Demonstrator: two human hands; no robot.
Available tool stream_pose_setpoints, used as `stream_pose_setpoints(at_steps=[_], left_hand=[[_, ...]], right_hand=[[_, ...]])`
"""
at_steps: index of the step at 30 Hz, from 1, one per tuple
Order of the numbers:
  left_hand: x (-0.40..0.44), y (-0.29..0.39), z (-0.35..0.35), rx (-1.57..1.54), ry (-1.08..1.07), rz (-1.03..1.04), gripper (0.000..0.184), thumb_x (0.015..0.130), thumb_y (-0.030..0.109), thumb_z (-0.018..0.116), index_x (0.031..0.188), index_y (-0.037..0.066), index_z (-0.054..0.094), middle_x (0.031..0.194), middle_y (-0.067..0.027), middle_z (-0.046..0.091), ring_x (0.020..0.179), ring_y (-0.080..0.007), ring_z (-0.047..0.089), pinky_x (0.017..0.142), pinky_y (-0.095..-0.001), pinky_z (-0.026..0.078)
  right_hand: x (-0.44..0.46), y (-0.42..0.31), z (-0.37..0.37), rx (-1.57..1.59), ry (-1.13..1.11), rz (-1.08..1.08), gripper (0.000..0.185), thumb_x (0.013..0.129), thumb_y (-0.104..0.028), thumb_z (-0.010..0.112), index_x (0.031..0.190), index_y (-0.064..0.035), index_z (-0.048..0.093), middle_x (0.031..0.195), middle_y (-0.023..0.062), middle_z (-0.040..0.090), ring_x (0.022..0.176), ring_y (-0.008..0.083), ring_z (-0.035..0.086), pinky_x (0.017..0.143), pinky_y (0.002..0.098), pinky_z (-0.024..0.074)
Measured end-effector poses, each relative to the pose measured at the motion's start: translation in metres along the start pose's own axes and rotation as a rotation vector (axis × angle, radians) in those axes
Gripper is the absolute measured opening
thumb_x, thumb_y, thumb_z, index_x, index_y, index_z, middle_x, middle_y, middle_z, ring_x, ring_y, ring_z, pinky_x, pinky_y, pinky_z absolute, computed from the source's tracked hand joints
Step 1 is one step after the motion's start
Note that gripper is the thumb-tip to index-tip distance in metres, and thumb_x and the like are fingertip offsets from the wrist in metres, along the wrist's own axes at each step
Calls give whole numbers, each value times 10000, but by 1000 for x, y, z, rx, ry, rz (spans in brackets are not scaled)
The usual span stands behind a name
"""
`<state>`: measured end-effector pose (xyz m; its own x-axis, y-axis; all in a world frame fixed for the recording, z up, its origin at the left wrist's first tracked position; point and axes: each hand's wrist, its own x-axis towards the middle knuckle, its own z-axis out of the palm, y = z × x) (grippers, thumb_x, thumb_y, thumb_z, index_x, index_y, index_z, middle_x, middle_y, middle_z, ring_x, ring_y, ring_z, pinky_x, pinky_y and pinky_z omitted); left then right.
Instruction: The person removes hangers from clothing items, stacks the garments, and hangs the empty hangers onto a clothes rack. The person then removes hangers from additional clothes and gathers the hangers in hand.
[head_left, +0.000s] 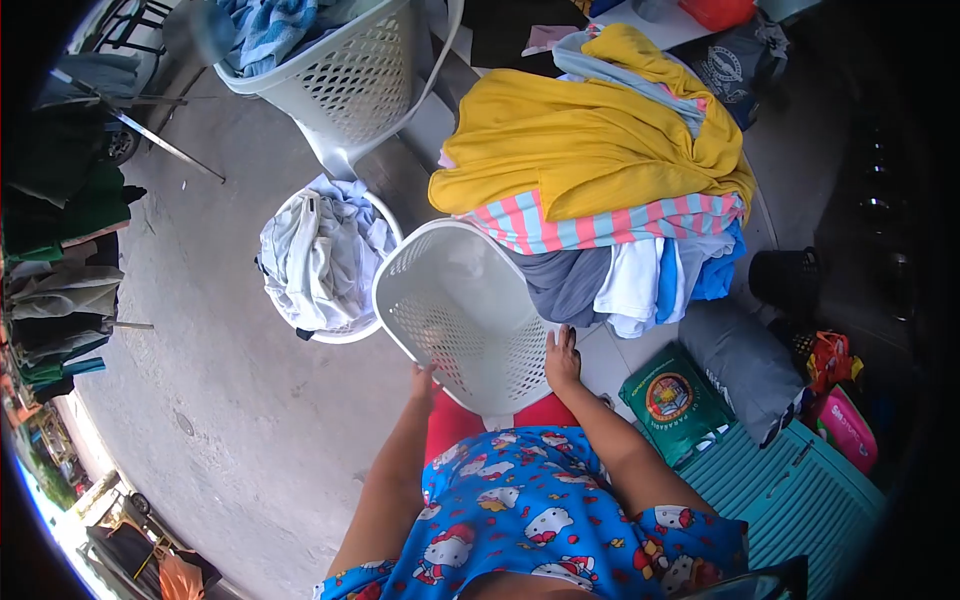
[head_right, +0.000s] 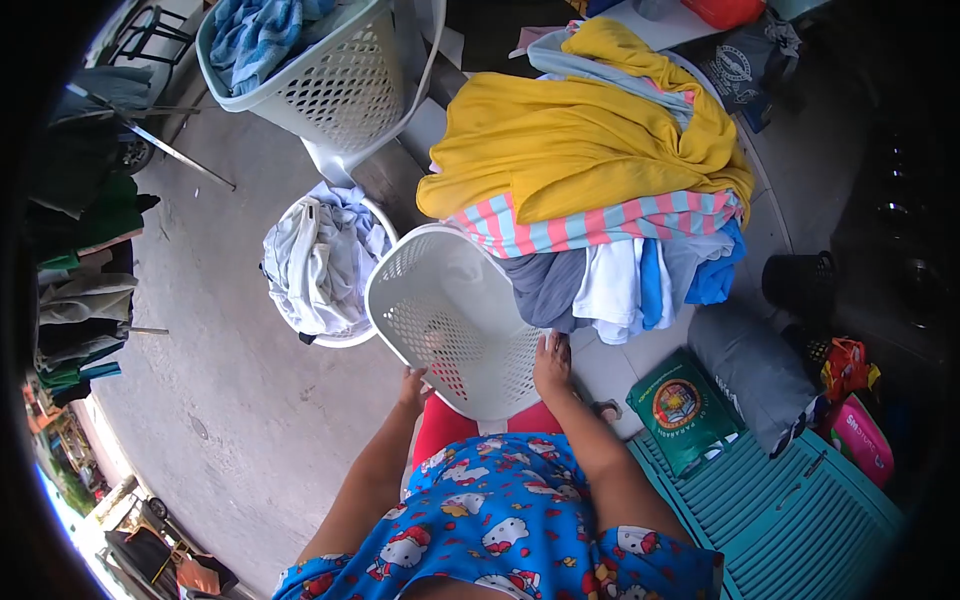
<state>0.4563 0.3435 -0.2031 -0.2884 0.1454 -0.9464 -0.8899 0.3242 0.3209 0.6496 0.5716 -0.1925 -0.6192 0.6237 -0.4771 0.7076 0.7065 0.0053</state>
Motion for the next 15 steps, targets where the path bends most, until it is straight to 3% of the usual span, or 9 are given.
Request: stream_pose_setpoints(at_steps=[3, 4, 6, 8, 10, 11, 13, 14, 15], left_hand=[[-4, -11, 9, -73, 80, 97, 782, 759, 202, 595, 1399, 163, 147, 1379, -145, 264, 1307, -365, 145, 950, -546, 293], [-6, -14, 14, -63, 116, 82, 757, 765, 196, 582, 1395, 164, 164, 1377, -125, 282, 1304, -326, 189, 941, -541, 302], [-9, -25, 12, -71, 104, 123, 695, 771, 188, 570, 1372, 153, 222, 1374, -97, 312, 1268, -262, 289, 924, -521, 332], [-13, -33, 24, -13, 95, 143, 647, 781, 188, 560, 1355, 146, 265, 1362, -90, 335, 1241, -244, 334, 905, -501, 362], [-30, -26, 27, 160, 98, 143, 604, 795, 191, 547, 1341, 136, 296, 1339, -91, 371, 1214, -240, 370, 890, -481, 385], [-32, -26, 17, 175, 38, 149, 580, 802, 194, 539, 1330, 129, 310, 1321, -89, 394, 1198, -237, 390, 882, -471, 393], [-32, -33, 11, 182, -105, 153, 533, 816, 199, 523, 1309, 116, 339, 1285, -84, 438, 1165, -233, 430, 867, -450, 410], [-38, -36, 5, 208, -109, 122, 538, 813, 207, 524, 1309, 106, 340, 1268, -90, 452, 1154, -233, 439, 864, -446, 408], [-46, -31, -6, 231, -112, 103, 545, 810, 215, 525, 1308, 96, 341, 1251, -95, 466, 1143, -234, 448, 861, -442, 406]], right_hand=[[1, 23, -19, 251, -153, -84, 418, 817, -77, 442, 1226, 9, 443, 1350, 211, 286, 1233, 386, 325, 966, 436, 375], [2, 35, -28, 370, -292, -102, 423, 824, -86, 423, 1241, -15, 435, 1379, 224, 253, 1241, 387, 316, 972, 453, 358], [4, 52, -33, 253, -220, -259, 417, 833, -86, 393, 1246, -94, 447, 1398, 209, 249, 1214, 391, 367, 964, 454, 364], [-3, 68, -46, 448, -255, -248, 374, 826, -94, 409, 1187, -123, 502, 1324, 179, 398, 1145, 352, 463, 939, 433, 391], [2, 94, -37, 618, -297, -180, 293, 823, -110, 437, 1087, -118, 564, 1141, 134, 572, 1042, 313, 551, 888, 413, 430], [5, 108, -25, 670, -264, -26, 226, 823, -122, 466, 1006, -96, 595, 976, 86, 647, 965, 282, 594, 844, 378, 455], [6, 165, 6, 986, -121, 154, 196, 823, -111, 447, 931, -95, 610, 810, 98, 653, 672, 200, 622, 617, 327, 501], [-5, 169, -40, 1310, -100, 665, 179, 823, -101, 437, 885, -108, 604, 714, 79, 630, 569, 157, 588, 492, 306, 469], [-9, 181, -64, 1499, 185, 892, 60, 767, -89, 540, 812, -96, 580, 589, 79, 590, 467, 142, 541, 412, 267, 421]])
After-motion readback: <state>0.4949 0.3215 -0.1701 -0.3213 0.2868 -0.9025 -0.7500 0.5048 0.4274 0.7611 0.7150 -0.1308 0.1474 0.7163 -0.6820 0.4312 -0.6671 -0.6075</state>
